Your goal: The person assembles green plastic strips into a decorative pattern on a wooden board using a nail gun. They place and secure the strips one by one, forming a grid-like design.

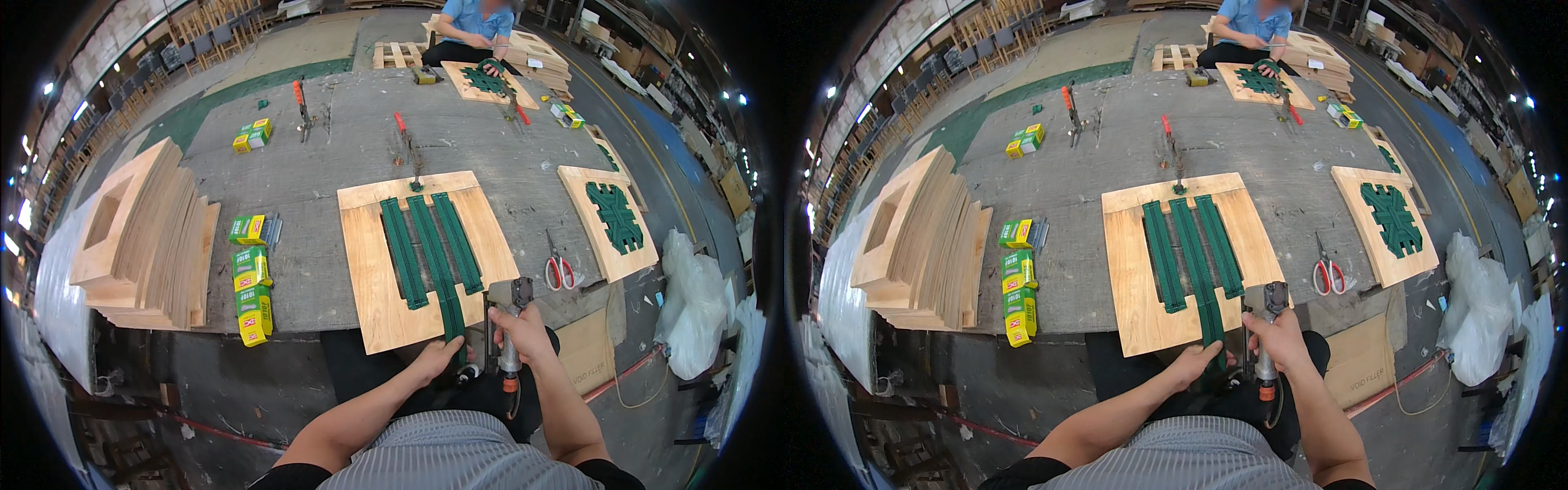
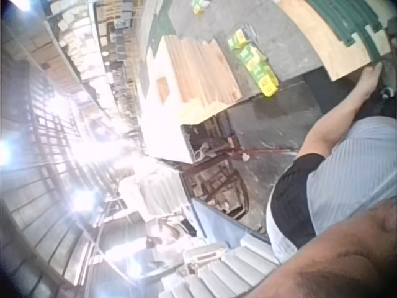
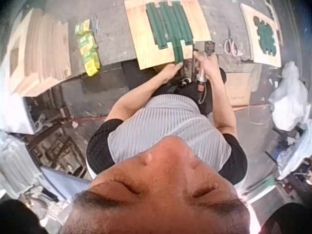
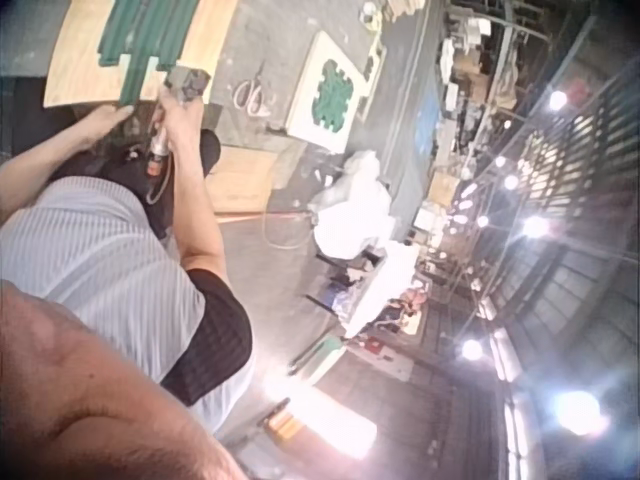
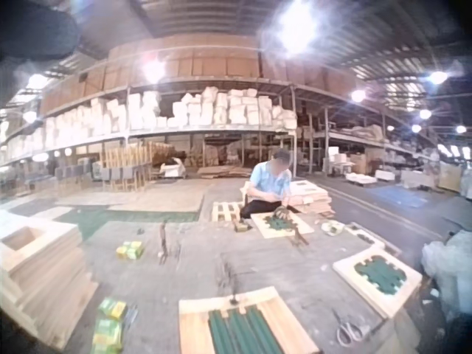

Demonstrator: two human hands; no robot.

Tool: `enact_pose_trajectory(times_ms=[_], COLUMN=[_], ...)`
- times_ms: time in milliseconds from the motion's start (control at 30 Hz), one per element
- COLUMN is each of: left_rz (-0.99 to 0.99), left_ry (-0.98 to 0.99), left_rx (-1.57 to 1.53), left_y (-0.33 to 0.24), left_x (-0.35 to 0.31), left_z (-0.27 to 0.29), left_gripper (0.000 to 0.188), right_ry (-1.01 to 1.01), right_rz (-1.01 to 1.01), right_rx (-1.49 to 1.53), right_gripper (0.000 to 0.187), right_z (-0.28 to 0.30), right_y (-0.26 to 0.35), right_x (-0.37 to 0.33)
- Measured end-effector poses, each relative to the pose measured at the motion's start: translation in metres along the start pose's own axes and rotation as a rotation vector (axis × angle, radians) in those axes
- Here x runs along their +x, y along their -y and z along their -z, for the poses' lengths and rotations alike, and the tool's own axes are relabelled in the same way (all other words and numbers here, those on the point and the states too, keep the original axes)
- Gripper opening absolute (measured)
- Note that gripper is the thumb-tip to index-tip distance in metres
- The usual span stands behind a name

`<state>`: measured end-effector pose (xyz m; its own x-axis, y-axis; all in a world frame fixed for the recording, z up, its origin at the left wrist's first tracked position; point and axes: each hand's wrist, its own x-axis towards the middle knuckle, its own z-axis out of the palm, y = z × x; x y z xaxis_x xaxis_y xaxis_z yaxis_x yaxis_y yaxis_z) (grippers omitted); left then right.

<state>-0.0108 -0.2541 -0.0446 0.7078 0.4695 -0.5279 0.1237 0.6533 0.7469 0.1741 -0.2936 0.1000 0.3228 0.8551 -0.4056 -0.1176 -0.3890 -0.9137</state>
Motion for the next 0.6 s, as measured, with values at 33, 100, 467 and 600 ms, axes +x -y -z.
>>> enact_pose_trajectory(times_ms=[33, 100, 467, 600], left_rz=[0.062, 0.008, -0.204, -0.095], left_ry=[-0.009, -0.011, -0.224, -0.28], left_rx=[-0.101, -0.077, -0.108, -0.107], left_y=[0.0, -0.005, -0.154, -0.163], left_x=[-0.007, -0.025, -0.007, 0.026], left_z=[-0.004, -0.011, 0.028, 0.051], left_gripper=[0.038, 0.036, 0.034, 0.033], right_ry=[-0.011, -0.016, 0.092, 0.136], right_rz=[-0.001, -0.009, -0.032, -0.035], right_rx=[0.006, 0.019, 0.013, -0.073], right_gripper=[0.018, 0.019, 0.021, 0.023], right_z=[0.003, 0.009, -0.005, -0.015], right_y=[0.0, -0.003, -0.006, 0.0], right_x=[-0.002, -0.005, 0.0, 0.015])
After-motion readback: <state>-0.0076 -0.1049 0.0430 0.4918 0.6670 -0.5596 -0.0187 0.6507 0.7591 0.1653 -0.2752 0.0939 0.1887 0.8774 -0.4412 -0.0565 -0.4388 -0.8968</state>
